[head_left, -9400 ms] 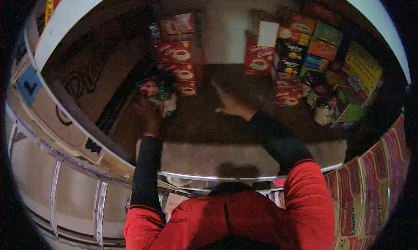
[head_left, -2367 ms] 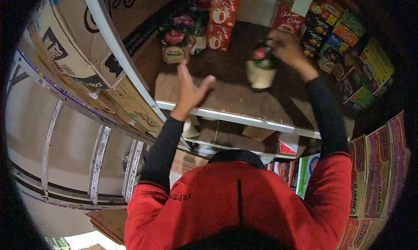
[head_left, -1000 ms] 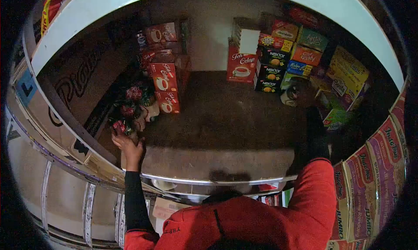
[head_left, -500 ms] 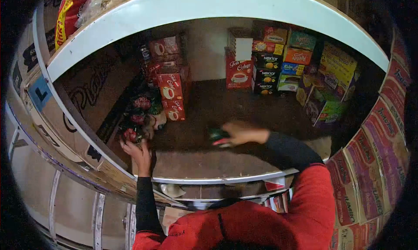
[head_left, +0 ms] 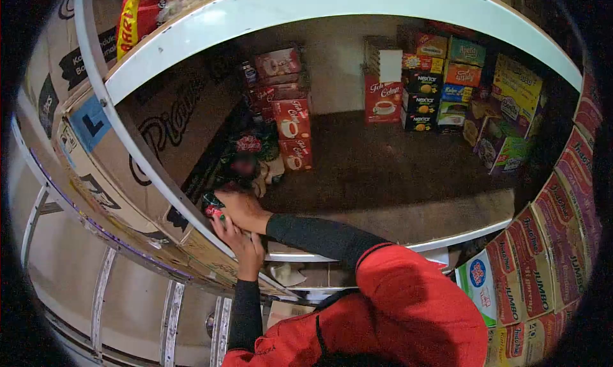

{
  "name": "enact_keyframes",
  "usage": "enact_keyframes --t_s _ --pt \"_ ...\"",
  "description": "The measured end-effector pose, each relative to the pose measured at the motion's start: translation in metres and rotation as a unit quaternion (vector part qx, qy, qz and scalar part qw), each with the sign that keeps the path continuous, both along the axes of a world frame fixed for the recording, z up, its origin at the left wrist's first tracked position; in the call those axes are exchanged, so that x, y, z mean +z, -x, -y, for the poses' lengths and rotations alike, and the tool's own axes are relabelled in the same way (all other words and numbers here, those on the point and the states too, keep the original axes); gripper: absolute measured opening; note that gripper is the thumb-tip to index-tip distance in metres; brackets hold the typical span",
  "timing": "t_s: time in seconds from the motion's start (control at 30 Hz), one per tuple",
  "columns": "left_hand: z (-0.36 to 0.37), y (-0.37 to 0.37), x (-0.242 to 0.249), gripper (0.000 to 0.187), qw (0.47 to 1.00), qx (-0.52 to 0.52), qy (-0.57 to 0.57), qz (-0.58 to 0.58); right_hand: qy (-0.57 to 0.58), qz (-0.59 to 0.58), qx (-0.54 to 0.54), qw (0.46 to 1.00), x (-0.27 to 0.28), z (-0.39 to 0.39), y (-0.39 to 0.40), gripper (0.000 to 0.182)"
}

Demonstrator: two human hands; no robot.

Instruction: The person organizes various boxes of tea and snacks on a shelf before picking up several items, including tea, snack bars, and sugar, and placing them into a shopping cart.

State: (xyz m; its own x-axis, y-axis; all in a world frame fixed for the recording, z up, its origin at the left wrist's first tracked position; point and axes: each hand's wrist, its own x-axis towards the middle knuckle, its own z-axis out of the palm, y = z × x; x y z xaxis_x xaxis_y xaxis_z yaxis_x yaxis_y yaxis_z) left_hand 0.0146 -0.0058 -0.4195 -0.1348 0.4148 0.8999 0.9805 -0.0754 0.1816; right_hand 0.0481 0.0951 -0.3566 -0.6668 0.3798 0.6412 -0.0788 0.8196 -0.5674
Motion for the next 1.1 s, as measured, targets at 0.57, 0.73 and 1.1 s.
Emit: enact_keyframes --t_s 0.57,0.73,1.1 --pt "-0.007 -0.018 -0.013 0.087 0.999 0.034 -0.002 0.004 -0.24 -0.194 -0.155 0.938 0.019 -0.105 -0.134 0.046" --pt "-0.022 -0.072 -0.004 0.082 0.999 0.025 0.04 0.009 -0.153 -0.171 -0.503 0.833 0.076 -0.235 -0.226 0.075" --pt "-0.023 -0.077 0.0 0.073 0.995 0.046 0.041 0.077 -0.169 0.056 -0.644 0.744 0.135 -0.368 -0.307 0.092"
